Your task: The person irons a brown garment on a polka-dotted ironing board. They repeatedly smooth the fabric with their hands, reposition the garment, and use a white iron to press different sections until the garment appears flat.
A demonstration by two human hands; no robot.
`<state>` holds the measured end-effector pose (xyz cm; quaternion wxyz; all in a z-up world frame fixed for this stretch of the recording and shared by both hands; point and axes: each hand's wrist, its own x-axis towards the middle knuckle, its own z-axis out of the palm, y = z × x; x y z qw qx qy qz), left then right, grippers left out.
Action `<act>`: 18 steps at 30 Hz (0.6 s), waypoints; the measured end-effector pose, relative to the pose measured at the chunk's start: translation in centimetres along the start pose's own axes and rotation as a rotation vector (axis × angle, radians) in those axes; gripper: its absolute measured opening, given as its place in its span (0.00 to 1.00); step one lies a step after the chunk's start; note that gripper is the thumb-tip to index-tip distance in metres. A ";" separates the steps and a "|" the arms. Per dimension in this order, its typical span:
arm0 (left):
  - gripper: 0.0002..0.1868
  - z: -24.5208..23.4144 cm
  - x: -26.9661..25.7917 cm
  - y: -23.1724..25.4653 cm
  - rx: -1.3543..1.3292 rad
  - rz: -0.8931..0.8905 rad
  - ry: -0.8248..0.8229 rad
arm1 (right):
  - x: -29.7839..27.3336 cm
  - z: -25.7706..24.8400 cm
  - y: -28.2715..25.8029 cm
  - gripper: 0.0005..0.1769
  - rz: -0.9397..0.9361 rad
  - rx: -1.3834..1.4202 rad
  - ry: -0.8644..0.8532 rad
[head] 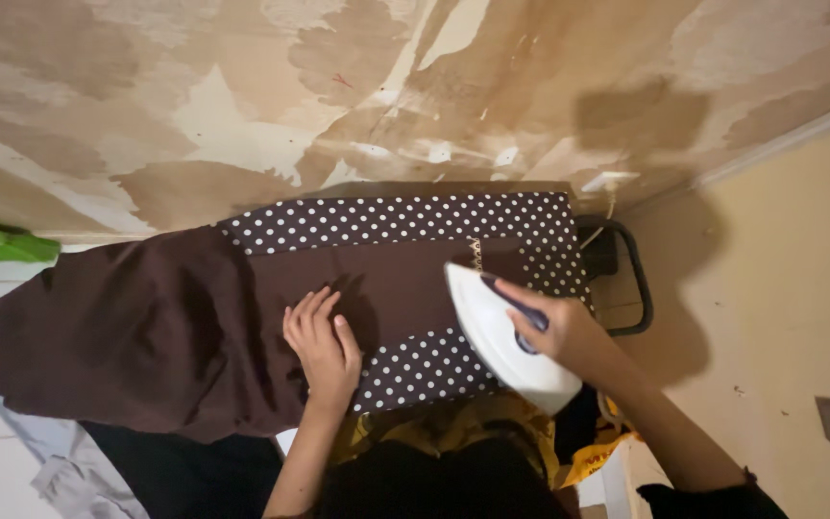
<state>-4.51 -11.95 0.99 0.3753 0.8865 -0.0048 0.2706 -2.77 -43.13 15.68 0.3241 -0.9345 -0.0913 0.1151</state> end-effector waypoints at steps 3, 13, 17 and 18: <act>0.16 0.1 0.2 0.0 0.018 0.005 -0.001 | 1.6 0.1 2.0 0.26 0.040 0.017 0.100; 0.16 0.3 0.4 0.2 0.076 0.057 -0.015 | 10.2 -2.0 6.1 0.25 0.133 0.064 0.290; 0.16 0.3 0.5 0.4 0.084 0.039 -0.028 | 8.3 -1.6 6.5 0.25 0.050 -0.021 0.284; 0.16 0.2 0.5 0.4 0.083 0.041 -0.031 | 7.2 -1.4 6.7 0.24 -0.015 -0.027 0.307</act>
